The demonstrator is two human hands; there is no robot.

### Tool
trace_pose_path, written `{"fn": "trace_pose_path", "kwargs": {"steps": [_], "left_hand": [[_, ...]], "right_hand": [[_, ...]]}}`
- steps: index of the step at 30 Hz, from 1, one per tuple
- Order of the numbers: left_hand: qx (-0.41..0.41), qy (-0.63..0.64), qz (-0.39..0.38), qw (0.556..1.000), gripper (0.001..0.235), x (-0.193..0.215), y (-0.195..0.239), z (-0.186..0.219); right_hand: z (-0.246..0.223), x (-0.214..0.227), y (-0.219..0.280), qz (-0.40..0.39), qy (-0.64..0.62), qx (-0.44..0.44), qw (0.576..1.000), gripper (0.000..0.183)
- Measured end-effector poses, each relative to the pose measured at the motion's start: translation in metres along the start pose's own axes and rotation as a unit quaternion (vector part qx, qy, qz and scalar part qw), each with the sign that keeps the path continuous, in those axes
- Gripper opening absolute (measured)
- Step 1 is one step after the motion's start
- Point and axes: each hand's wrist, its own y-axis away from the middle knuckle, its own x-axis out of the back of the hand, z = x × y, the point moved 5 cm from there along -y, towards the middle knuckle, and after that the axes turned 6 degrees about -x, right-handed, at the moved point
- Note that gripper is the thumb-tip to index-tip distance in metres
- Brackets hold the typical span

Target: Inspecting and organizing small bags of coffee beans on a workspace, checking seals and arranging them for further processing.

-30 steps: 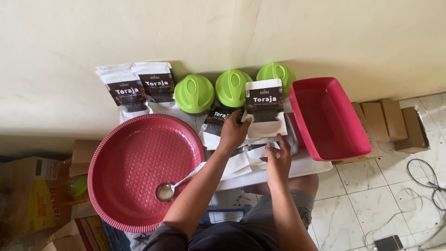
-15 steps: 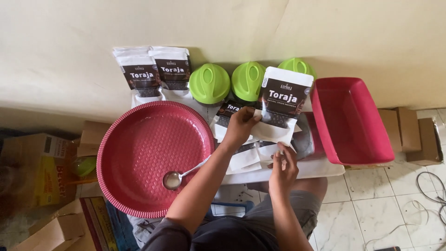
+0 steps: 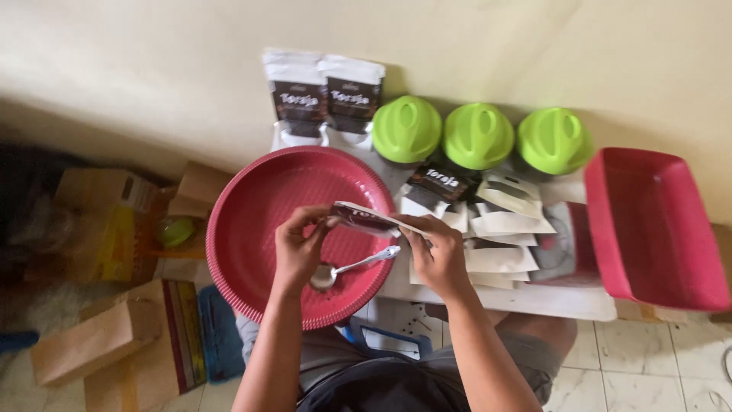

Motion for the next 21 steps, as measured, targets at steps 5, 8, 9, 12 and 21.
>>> {"fn": "trace_pose_path", "kwargs": {"steps": [5, 8, 9, 12, 21], "left_hand": [[0.009, -0.056, 0.153, 0.987, 0.044, 0.076, 0.022, 0.016], [0.026, -0.07, 0.159, 0.984, 0.037, 0.102, 0.04, -0.006], [0.021, -0.07, 0.16, 0.984, 0.037, 0.101, 0.042, 0.0], [0.066, -0.055, 0.17, 0.982, 0.038, 0.099, 0.052, 0.002], [0.026, -0.084, 0.082, 0.993, 0.06, 0.053, 0.024, 0.013]], "right_hand": [[0.038, -0.072, 0.006, 0.021, -0.014, 0.021, 0.999, 0.017], [0.067, -0.105, 0.016, -0.076, 0.094, -0.015, 0.993, 0.021], [0.065, -0.105, 0.017, -0.074, 0.092, -0.011, 0.993, 0.021], [0.065, -0.101, 0.025, -0.022, 0.114, -0.053, 0.992, 0.018], [0.044, -0.077, 0.018, -0.024, 0.07, -0.091, 0.993, 0.024]]}}
